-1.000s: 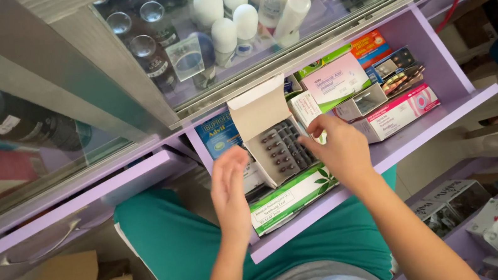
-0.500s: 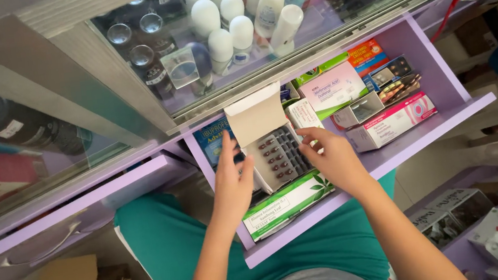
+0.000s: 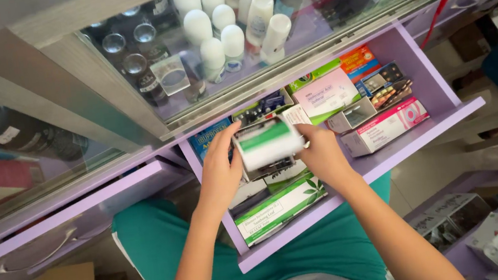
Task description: The person organizes medicine boxes in a purple drawer, picking up a box from the floor and placing it inside. They open a box to reveal blister packs of pills, then close it and arrange the boxes neatly within the drawer.
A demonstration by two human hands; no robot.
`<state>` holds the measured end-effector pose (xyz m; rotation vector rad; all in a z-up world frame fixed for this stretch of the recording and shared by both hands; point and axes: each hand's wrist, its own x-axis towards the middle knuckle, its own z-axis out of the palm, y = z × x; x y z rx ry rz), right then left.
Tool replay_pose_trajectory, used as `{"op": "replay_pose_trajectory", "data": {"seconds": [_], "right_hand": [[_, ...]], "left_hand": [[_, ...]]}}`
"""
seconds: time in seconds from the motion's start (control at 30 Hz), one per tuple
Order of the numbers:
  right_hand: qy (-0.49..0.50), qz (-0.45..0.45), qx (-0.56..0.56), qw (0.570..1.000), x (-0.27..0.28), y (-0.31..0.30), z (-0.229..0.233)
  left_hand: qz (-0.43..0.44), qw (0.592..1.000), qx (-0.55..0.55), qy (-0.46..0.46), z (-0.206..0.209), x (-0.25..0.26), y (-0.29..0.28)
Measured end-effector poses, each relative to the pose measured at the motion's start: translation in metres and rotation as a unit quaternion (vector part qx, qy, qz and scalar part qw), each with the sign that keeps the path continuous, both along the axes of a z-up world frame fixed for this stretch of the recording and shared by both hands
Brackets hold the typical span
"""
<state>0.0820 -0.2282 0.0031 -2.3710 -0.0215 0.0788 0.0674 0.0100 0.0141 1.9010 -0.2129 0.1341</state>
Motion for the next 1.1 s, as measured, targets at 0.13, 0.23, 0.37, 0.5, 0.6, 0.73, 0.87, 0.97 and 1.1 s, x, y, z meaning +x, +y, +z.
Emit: {"op": "replay_pose_trajectory", "data": {"seconds": [0.13,0.23,0.37,0.5,0.6,0.73,0.87,0.97,1.1], "right_hand": [[0.024,-0.001,0.13,0.991,0.002,0.003,0.006],[0.007,0.004,0.162,0.987,-0.004,0.004,0.022],[0.059,0.027,0.291,0.955,-0.015,-0.019,0.004],[0.14,0.048,0.371,0.917,-0.024,-0.02,0.022],[0.203,-0.003,0.3,0.932,-0.025,-0.011,0.043],[0.166,0.039,0.35,0.921,-0.024,-0.018,0.019],[0.165,0.053,0.375,0.911,-0.023,-0.018,0.019],[0.18,0.025,0.305,0.935,-0.023,-0.01,0.035],[0.144,0.026,0.269,0.952,-0.025,-0.01,0.028]], "left_hand": [[0.01,0.998,0.046,-0.029,0.002,0.001,0.003],[0.015,0.996,0.073,-0.054,0.004,-0.003,0.006],[0.057,0.993,0.058,0.087,0.021,-0.018,0.007],[0.058,0.993,0.05,0.092,0.008,-0.033,0.008],[0.057,0.99,-0.007,0.127,0.008,-0.04,0.005],[0.016,0.973,-0.164,0.163,-0.01,-0.047,0.004],[0.0,0.964,-0.214,0.156,-0.005,-0.05,0.004],[0.026,0.984,-0.105,0.138,0.006,-0.05,0.005],[0.06,0.986,-0.02,0.152,0.014,-0.049,0.0]]}}
